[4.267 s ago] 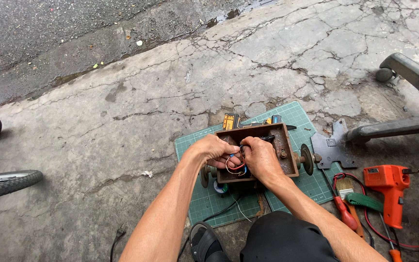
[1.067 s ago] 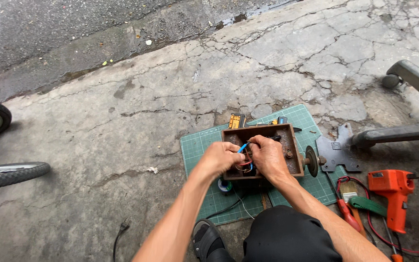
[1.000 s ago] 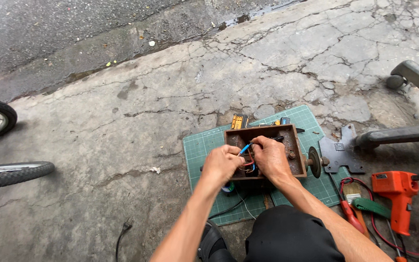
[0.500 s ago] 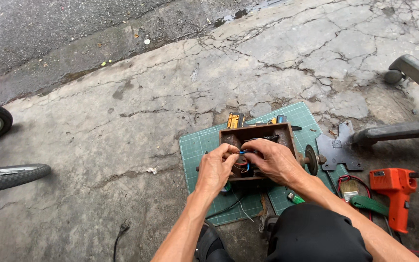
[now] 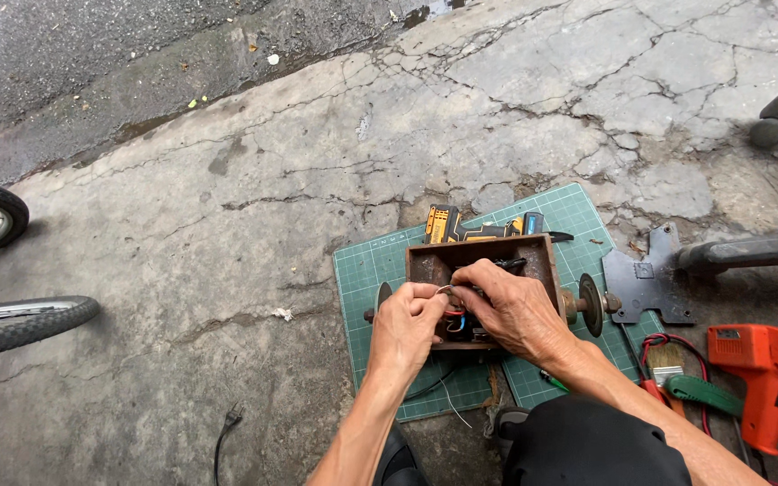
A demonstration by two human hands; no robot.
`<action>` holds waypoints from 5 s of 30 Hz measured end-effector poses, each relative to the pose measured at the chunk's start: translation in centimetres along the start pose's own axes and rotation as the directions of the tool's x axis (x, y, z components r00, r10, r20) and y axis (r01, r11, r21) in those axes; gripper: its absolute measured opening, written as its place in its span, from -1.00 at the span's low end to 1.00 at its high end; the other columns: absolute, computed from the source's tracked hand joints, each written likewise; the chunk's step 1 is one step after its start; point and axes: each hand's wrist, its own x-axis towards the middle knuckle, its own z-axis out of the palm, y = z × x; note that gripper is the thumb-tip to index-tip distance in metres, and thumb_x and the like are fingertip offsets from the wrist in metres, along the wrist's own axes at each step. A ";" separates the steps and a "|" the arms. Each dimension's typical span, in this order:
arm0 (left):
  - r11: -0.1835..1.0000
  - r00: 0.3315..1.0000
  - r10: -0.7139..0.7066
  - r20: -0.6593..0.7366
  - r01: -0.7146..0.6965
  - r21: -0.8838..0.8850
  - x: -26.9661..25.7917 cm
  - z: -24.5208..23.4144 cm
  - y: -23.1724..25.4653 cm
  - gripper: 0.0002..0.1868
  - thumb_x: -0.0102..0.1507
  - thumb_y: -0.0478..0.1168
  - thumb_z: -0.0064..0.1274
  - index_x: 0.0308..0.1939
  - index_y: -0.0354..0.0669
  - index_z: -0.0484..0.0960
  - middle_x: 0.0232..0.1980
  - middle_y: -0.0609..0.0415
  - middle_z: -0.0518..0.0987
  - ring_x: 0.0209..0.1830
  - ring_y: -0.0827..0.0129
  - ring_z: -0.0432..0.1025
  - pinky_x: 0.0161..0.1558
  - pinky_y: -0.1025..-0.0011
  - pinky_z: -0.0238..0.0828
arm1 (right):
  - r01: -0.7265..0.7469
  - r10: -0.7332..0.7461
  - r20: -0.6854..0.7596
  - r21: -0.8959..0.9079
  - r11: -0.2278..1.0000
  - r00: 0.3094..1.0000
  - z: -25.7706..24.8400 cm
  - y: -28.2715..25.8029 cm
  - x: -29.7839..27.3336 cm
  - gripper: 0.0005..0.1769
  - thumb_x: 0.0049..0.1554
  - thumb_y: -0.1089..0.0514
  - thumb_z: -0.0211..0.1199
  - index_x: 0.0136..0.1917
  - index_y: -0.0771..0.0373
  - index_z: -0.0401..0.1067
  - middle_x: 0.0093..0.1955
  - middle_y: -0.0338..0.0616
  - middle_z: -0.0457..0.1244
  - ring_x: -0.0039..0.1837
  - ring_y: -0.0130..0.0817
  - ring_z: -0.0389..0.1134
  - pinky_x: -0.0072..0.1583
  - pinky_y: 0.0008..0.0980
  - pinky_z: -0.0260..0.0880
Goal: The person sits on the ground and works on a small wooden box containing electronic components. They use pliers to strip and twist wires, then wrap connections with blue electrical tape. The task involves repeated handling of wires and components inside the box.
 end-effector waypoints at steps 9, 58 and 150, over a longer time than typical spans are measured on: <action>0.986 0.982 0.163 -0.096 -0.158 0.057 -1.0 0.1 0.3 -0.80 0.44 -0.20 0.18 0.08 -0.21 0.76 -0.21 -0.11 0.86 -0.26 0.29 0.71 -0.44 0.52 0.78 | 0.143 -0.138 0.038 -0.210 0.967 0.990 -0.6 1.0 0.8 -0.95 0.34 0.05 0.26 0.08 -0.13 0.45 -0.10 -0.29 0.34 -0.11 0.05 0.53 -0.12 0.04 0.57; 0.327 0.919 0.269 0.287 -0.368 0.871 6.5 1.7 1.6 -0.86 0.28 0.02 0.28 -0.29 0.16 0.77 -0.32 0.11 0.75 -0.12 -0.01 0.70 -0.05 -0.02 0.66 | 0.046 -0.038 0.036 -0.240 0.970 0.999 1.0 1.4 0.9 -0.94 0.28 0.09 0.26 -0.08 -0.02 0.45 -0.13 -0.22 0.31 -0.12 0.18 0.52 -0.14 0.16 0.53; 0.851 0.967 0.198 0.159 -0.250 0.462 2.1 -2.9 -0.7 -0.71 0.30 -0.11 0.14 0.03 0.11 0.89 -0.24 0.13 0.85 -0.09 0.08 0.74 0.02 0.10 0.65 | -0.098 0.094 -0.028 -0.215 0.972 0.995 3.3 3.6 1.4 -0.90 0.31 -0.01 0.23 -0.02 -0.03 0.50 -0.06 -0.11 0.36 0.02 0.22 0.52 -0.01 0.26 0.56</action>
